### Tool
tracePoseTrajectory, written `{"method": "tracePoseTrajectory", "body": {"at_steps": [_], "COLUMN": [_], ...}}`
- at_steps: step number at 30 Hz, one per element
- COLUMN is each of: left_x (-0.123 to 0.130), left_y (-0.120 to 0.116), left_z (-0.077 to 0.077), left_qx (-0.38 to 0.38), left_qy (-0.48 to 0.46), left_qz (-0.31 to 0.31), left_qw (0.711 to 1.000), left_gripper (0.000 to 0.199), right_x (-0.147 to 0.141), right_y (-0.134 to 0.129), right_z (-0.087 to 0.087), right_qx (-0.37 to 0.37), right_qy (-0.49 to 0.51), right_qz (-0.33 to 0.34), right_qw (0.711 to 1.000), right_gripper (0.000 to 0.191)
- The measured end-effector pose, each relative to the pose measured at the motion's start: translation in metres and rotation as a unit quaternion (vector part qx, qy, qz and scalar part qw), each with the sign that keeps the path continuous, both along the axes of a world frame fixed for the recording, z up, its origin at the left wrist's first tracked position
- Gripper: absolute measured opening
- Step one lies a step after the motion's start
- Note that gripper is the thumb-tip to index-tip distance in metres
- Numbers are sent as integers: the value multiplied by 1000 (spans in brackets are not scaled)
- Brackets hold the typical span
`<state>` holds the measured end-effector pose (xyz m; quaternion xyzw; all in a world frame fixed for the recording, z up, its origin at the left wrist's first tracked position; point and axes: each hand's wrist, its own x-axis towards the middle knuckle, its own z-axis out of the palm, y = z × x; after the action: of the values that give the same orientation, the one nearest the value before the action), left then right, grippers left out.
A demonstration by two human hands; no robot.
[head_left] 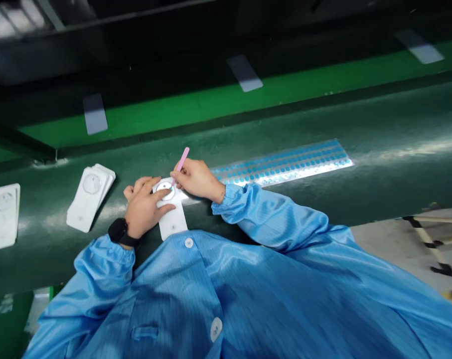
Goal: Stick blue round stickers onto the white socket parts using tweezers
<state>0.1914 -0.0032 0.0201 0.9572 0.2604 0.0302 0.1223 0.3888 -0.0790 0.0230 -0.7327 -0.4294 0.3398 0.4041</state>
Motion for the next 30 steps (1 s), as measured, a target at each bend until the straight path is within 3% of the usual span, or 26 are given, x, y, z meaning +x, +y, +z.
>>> {"method": "tracePoseTrajectory", "body": {"at_steps": [6, 16, 24, 30], "left_x": [9, 28, 29, 34], "left_y": [-5, -14, -14, -15], "left_z": [8, 25, 20, 21], "left_qx": [-16, -65, -104, -122], "left_qy": [72, 113, 50, 45], "left_qz": [46, 85, 94, 85], "left_qw": [996, 988, 989, 988], "left_gripper": [39, 40, 30, 27], "right_x": [0, 1, 5, 2], "right_y": [11, 16, 12, 13], "right_z": [6, 8, 2, 11], "right_qx": [-36, 8, 3, -19], "right_qy": [241, 263, 291, 276], "right_qz": [-55, -60, -76, -96], "right_qw": [968, 963, 954, 956], "right_gripper": [33, 42, 37, 41]}}
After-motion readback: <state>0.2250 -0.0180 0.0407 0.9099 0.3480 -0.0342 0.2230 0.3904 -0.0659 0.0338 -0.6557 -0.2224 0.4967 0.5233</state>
